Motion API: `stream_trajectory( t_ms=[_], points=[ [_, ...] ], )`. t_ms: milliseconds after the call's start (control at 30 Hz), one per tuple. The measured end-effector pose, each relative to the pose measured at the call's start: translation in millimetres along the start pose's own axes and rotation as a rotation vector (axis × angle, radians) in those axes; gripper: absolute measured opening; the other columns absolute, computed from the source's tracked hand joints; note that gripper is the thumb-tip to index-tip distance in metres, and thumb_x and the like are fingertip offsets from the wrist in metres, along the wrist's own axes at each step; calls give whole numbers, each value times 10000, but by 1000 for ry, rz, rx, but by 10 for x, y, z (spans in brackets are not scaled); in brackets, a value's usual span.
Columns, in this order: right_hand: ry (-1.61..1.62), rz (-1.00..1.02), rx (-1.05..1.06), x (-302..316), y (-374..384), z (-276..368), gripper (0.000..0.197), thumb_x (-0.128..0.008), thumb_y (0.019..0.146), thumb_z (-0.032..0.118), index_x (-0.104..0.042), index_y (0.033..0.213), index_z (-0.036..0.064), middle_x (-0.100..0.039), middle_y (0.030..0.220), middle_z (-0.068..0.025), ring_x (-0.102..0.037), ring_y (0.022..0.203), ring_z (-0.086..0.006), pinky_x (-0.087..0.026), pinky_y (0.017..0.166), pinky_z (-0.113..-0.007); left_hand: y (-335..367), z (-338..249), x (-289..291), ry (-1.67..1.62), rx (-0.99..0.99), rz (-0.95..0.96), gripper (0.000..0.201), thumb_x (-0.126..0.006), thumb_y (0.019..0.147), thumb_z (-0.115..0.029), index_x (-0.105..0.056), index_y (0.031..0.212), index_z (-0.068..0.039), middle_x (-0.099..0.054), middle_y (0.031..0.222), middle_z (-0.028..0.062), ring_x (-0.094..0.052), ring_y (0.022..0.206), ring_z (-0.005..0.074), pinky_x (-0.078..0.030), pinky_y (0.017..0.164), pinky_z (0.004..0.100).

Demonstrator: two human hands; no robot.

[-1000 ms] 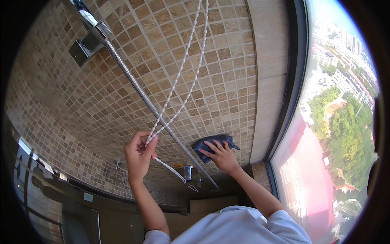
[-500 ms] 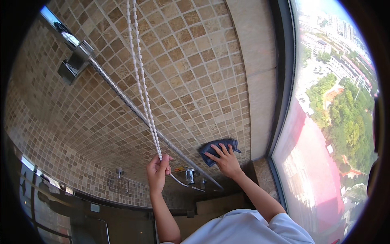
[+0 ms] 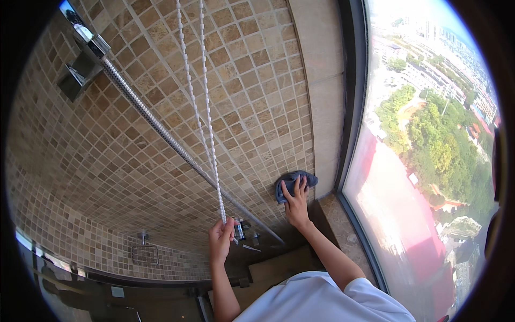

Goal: The person wipes a large curved window and the adjacent tiled wall using a dark cloth. They move the cloth across the glass surface and along the wall near a shower hose, maintaining continuous contact with the surfaces.

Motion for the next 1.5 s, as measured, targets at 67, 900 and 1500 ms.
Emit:
stream_trajectory(
  t_ms=[67,900,1500],
  points=[
    [-57,28,93,-33,29,182,686,-613,780,42,-498,1407,296,-242,1545,-218,-189,1396,-522,-139,1020,-777,-23,75,80,-25,15,10,292,-566,992,-268,-647,852,-25,-471,614,-44,-401,548,21,-300,502,201],
    [319,-44,-273,-1074,-844,405,710,-524,752,-113,-492,1397,184,-110,1543,-298,-181,1417,-493,-234,1157,-459,-528,1442,309,-41,203,219,419,-502,1007,-361,-645,769,-47,-406,572,-62,-367,531,26,-258,496,216],
    [237,-675,-754,-883,-845,-666,358,-717,864,151,-599,1166,0,-520,1091,-190,-569,960,-329,-452,861,-402,-666,1537,103,-6,246,158,390,-497,1013,-306,-645,767,-43,-413,574,-61,-370,536,25,-262,495,218]
  ],
)
Point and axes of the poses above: each hand's wrist, its own y-axis towards the middle knuckle, its own x-axis out of the back of the hand, z = x × y, the point moved 6 cm from there along y, towards the middle knuckle
